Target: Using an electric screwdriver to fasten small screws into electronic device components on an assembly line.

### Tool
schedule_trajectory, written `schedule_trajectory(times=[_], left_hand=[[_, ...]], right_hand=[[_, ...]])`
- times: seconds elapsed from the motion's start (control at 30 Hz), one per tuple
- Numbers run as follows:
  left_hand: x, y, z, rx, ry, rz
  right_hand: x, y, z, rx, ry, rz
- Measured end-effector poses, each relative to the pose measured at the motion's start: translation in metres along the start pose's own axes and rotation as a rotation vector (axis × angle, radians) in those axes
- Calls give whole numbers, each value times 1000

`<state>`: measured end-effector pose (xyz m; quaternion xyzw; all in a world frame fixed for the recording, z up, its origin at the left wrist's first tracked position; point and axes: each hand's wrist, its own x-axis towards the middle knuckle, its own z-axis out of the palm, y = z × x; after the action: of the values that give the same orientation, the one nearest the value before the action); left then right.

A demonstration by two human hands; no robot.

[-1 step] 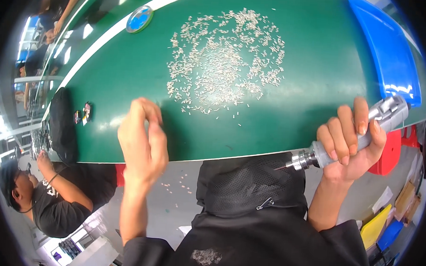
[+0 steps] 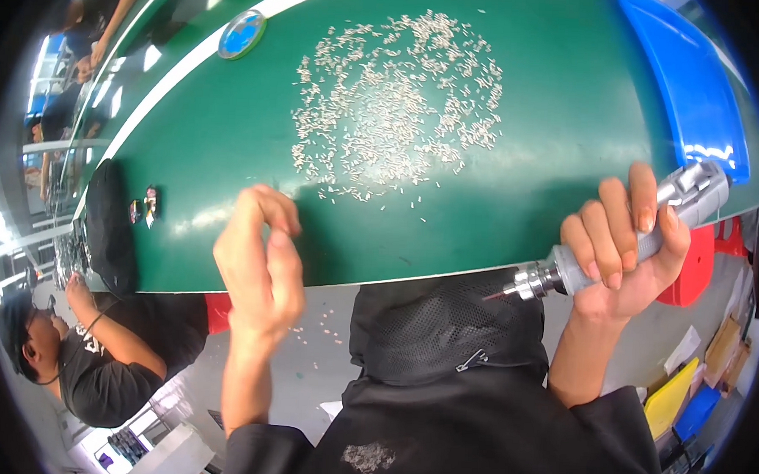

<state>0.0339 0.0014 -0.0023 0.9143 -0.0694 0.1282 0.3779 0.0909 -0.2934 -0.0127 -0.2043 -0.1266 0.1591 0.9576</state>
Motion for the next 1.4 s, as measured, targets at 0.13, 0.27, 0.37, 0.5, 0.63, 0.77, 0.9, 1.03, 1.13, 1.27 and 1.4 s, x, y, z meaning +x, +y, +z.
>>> schedule_trajectory(times=[0.13, 0.27, 0.37, 0.5, 0.63, 0.77, 0.9, 1.03, 1.13, 1.27, 1.4], left_hand=[[-13, 39, 28, -558, 23, -204], [-16, 45, 44, -1070, -69, -232], [-20, 49, 48, -1218, -63, -301], [-24, 47, 51, -1246, -74, -242], [-26, 48, 54, -1246, -83, -217], [-23, 46, 56, -1225, -71, -212], [-14, 51, 48, -994, -57, -231], [-2, 62, 43, -470, -21, -40], [-4, 57, 43, -394, -46, -61], [5, 72, 51, -509, -170, -115], [33, 74, 41, -335, -321, 51]], right_hand=[[16, 13, 17, 29, -47, -42], [25, 22, 38, 93, -37, -110], [25, 25, 43, 84, -44, -130], [22, 27, 45, 80, -37, -122], [19, 26, 47, 100, 5, -156], [22, 25, 42, 93, 9, -162], [26, 20, 43, 10, -27, -195], [28, 19, 46, -66, 7, -217], [31, 35, 38, -41, 76, -206], [20, 16, 34, -32, 123, -209], [23, 6, 28, 57, 243, -271]])
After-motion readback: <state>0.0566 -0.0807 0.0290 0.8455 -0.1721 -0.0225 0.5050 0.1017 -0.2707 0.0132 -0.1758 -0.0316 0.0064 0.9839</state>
